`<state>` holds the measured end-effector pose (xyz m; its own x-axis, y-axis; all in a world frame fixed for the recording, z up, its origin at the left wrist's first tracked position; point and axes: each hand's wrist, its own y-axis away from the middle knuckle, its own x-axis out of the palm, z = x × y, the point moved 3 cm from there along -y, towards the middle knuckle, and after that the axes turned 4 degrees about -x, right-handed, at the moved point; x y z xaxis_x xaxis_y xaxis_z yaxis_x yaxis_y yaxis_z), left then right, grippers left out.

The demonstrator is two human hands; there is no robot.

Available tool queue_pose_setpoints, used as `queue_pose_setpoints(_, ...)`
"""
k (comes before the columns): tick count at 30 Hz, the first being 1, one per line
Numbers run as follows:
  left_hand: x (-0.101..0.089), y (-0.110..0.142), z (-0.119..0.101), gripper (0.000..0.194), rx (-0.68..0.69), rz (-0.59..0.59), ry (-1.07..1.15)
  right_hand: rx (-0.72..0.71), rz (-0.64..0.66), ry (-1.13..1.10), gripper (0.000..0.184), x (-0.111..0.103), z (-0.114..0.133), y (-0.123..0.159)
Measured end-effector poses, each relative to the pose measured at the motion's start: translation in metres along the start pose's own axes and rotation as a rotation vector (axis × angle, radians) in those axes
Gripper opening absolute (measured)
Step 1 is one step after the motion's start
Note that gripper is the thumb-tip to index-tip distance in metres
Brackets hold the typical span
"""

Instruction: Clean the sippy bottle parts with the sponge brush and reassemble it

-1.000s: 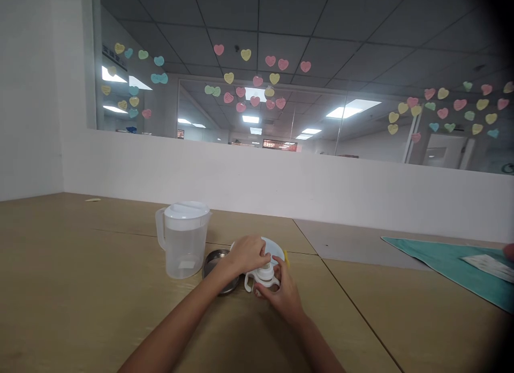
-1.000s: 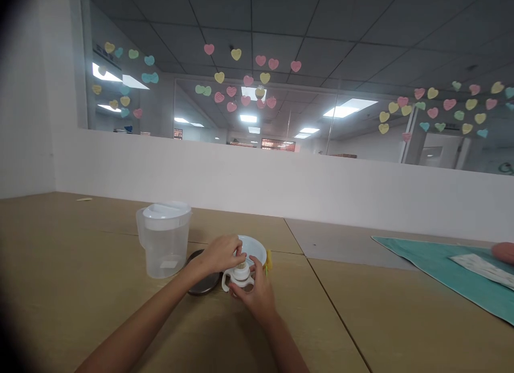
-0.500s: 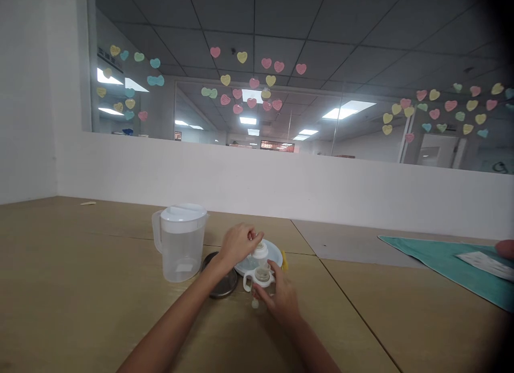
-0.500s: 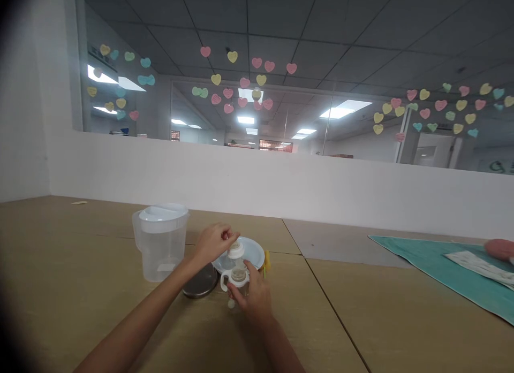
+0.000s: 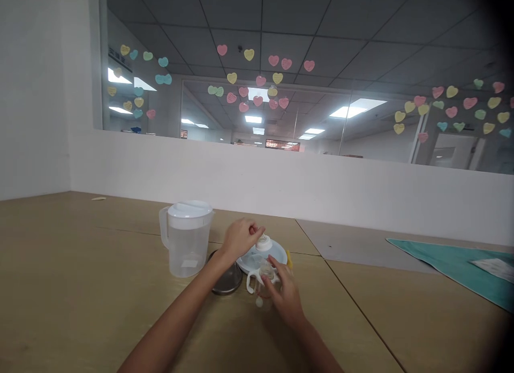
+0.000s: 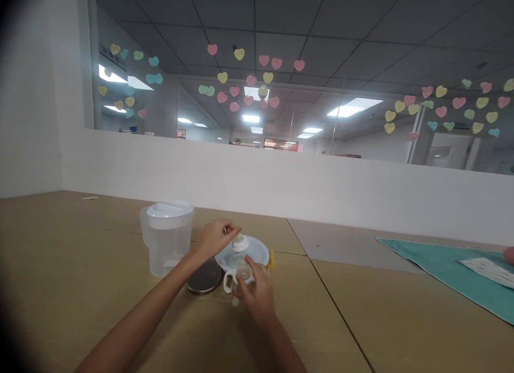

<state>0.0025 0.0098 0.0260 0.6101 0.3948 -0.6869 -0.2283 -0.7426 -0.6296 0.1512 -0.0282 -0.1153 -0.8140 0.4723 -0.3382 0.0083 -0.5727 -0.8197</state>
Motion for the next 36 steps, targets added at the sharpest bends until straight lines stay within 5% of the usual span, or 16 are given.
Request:
queue_pose_setpoints(8, 0.002, 0.0, 0.002, 0.033, -0.013, 0.035, 0.0, 0.312, -0.036, -0.319, 0.027, 0.003, -0.002, -0.006)
queue_pose_setpoints(14, 0.0, 0.0, 0.002, 0.035, -0.015, 0.052, -0.009, 0.326, -0.101, -0.335, 0.024, 0.001, -0.001, -0.008)
queue_pose_setpoints(24, 0.0, 0.0, 0.003, 0.035, 0.003, 0.032, -0.007, 0.586, -0.291, -0.927, 0.034, -0.01, -0.013, -0.016)
queue_pose_setpoints(28, 0.001, 0.0, 0.004, 0.035, -0.01, 0.055, -0.008, 0.649, -0.267, -1.158, 0.032, -0.011, -0.014, -0.019)
queue_pose_setpoints(36, 0.001, 0.0, 0.005, 0.036, -0.062, 0.093, -0.001, 0.7, -0.352, -1.343, 0.021, -0.022, -0.032, -0.018)
